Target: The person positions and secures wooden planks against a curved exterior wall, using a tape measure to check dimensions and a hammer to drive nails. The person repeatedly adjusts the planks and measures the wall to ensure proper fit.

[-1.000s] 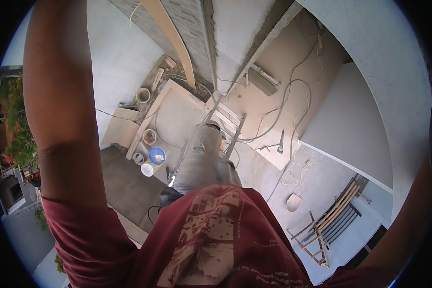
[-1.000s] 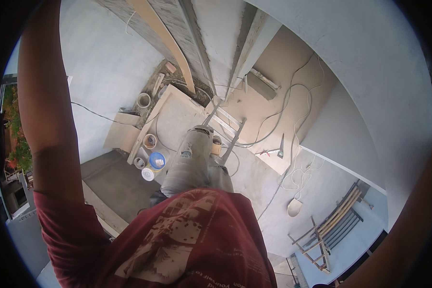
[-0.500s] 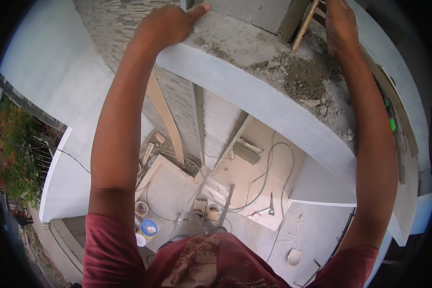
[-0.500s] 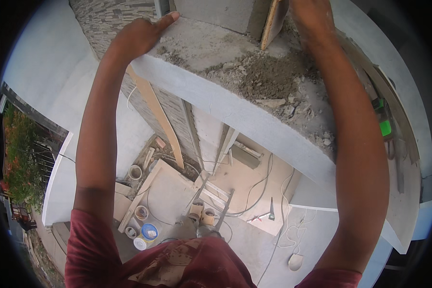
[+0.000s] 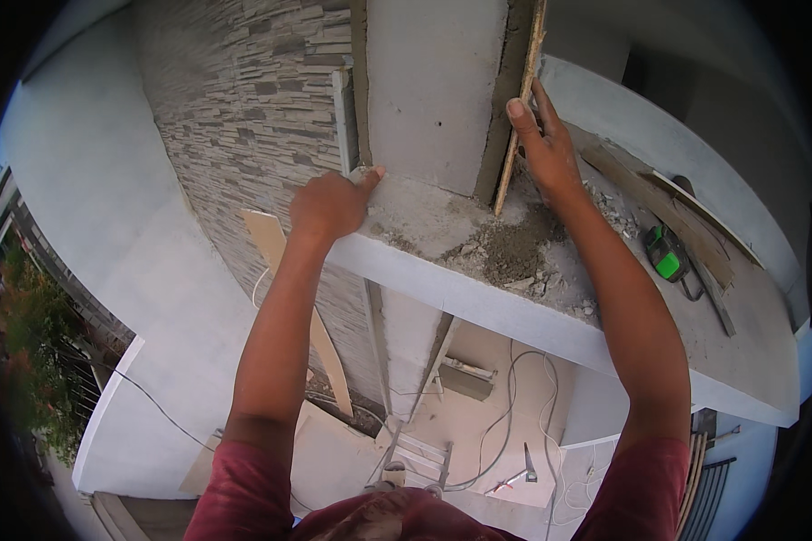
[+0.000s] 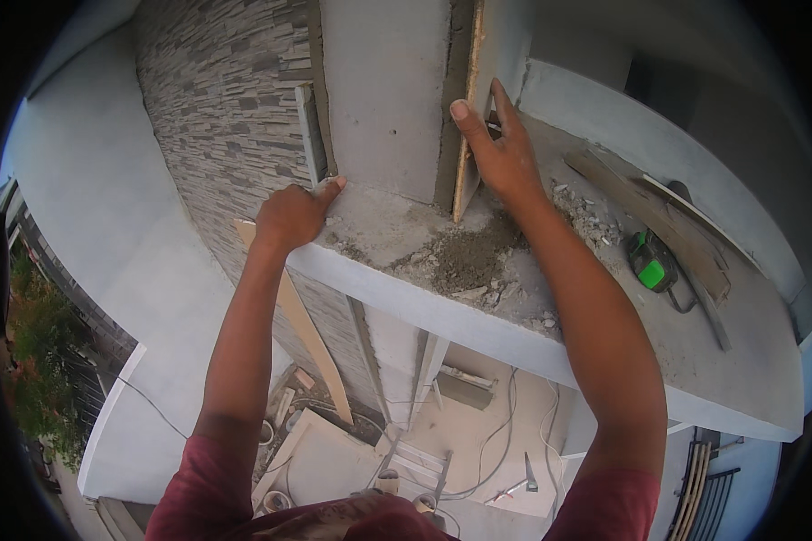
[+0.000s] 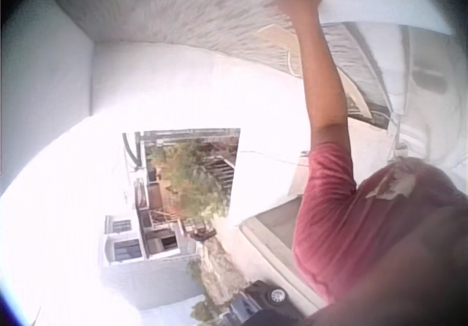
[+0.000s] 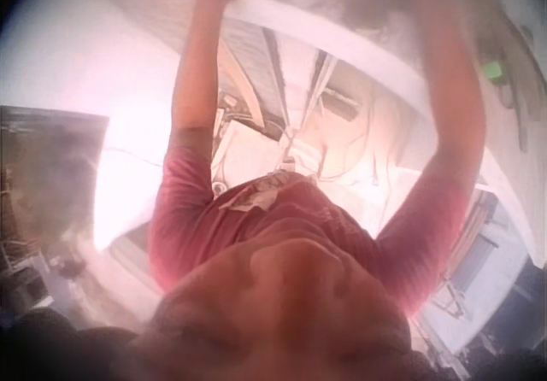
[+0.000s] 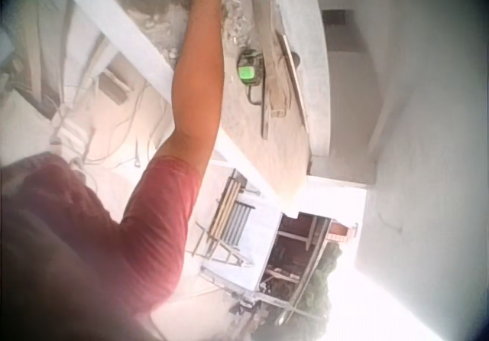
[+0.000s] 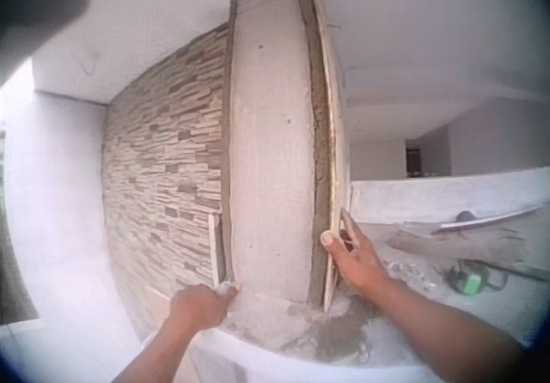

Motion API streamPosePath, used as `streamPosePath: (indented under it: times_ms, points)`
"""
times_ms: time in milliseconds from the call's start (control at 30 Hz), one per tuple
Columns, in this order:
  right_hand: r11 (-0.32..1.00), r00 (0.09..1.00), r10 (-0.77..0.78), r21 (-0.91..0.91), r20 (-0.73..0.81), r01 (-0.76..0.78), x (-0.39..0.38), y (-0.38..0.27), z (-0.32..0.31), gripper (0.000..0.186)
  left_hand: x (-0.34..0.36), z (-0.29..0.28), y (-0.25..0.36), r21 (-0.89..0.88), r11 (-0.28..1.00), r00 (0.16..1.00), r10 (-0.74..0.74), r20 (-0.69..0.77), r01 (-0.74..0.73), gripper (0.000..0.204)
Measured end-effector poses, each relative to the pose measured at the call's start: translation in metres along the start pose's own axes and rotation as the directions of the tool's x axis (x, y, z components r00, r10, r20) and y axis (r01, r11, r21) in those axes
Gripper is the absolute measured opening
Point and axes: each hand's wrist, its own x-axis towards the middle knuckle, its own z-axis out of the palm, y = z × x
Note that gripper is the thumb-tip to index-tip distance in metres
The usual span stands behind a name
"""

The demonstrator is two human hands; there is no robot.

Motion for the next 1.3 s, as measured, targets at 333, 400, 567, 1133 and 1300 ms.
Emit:
streamPosePath:
  times_ms: [333, 400, 567, 1133, 1300]
  points:
    - [1.000, 0.999, 0.014, 0.009, 0.039, -0.014, -0.007, -0.001, 0.003, 0.107, -0.010, -0.004, 0.005, -0.116, 0.992, 0.997, -0.049, -0.052, 0.042, 0.074]
    - [1.000, 0.999, 0.017, 0.018, 0.045, -0.017, -0.008, -0.004, 0.002, 0.106, -0.004, 0.004, -0.003, -0.176, 0.984, 0.987, -0.027, -0.157, -0.001, 0.072]
    - [0.999, 0.998, 0.032, 0.029, 0.054, -0.034, -0.011, -0.010, 0.001, 0.105, 0.027, 0.004, -0.030, -0.520, 0.847, 0.971, -0.023, -0.239, -0.108, 0.062]
    - [0.999, 0.998, 0.051, -0.021, 0.044, -0.050, -0.011, -0.011, 0.004, 0.101, 0.066, -0.006, -0.041, -0.847, 0.531, 0.979, 0.171, 0.113, 0.005, 0.075]
    - [0.998, 0.997, 0.068, -0.012, 0.048, -0.068, -0.010, -0.005, 0.001, 0.100, 0.084, 0.030, -0.052, -0.943, 0.333, 0.982, 0.182, 0.056, -0.008, 0.082]
